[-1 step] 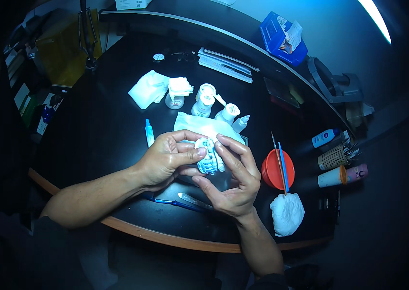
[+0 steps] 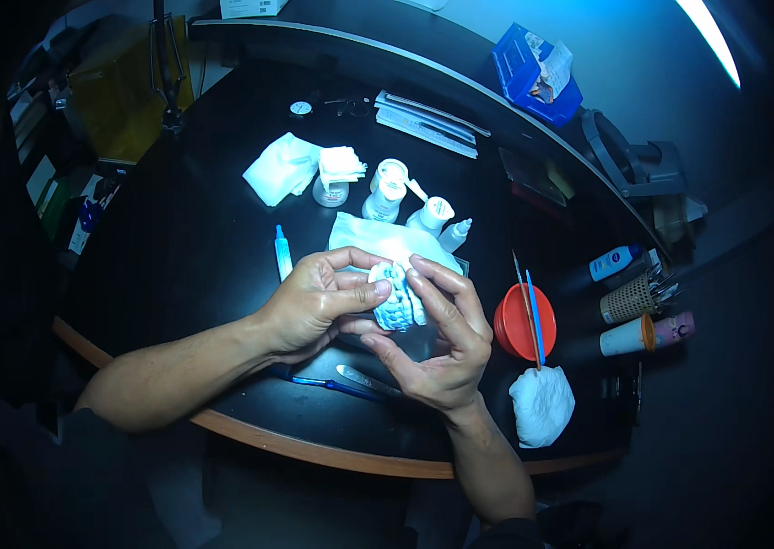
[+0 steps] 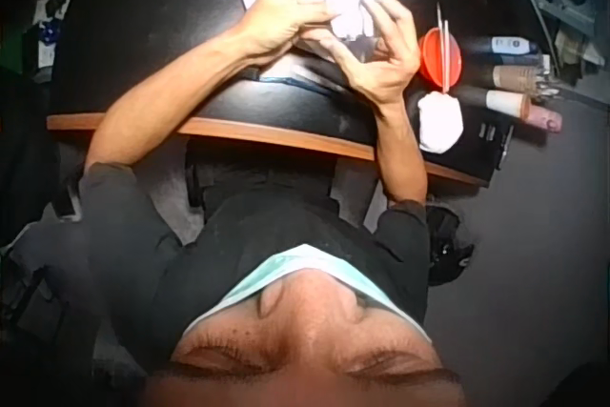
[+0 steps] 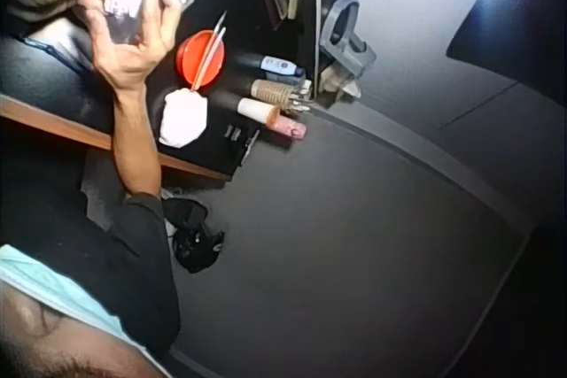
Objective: The person handles a blue dental retainer and a white dental model, separating them and then using a metal dental tool to adjust or clean the retainer. The person repeatedly inspects the retainer and model, rotating them in hand and using the tool on specific areas of the retainer.
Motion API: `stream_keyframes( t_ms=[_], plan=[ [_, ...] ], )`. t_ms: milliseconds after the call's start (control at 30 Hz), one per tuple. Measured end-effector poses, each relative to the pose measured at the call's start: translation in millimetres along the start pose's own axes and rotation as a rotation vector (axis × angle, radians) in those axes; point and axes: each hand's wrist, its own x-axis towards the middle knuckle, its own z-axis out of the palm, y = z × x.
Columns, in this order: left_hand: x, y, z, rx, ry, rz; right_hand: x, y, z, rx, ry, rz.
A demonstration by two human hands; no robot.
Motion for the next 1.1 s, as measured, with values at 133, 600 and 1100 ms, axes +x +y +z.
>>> stream_keyframes(
  t_ms=[133,600,1100],
  plan=[
    [-0.1,-2.7,0.2,-0.070,-0.071,0.003,-2.3,0.6,3.7,0.008,0.048,0.011],
    [-3.7,0.5,7.6,-0.008,-0.066,-0.036,-2.6,-1.4,0.1,-0.057,0.118,-0.025],
    [-5.7,10.4,7.2,0.026,-0.171,0.010,-0.1,-4.4,-1.6,-0.023,0.147,-0.018]
  ],
)
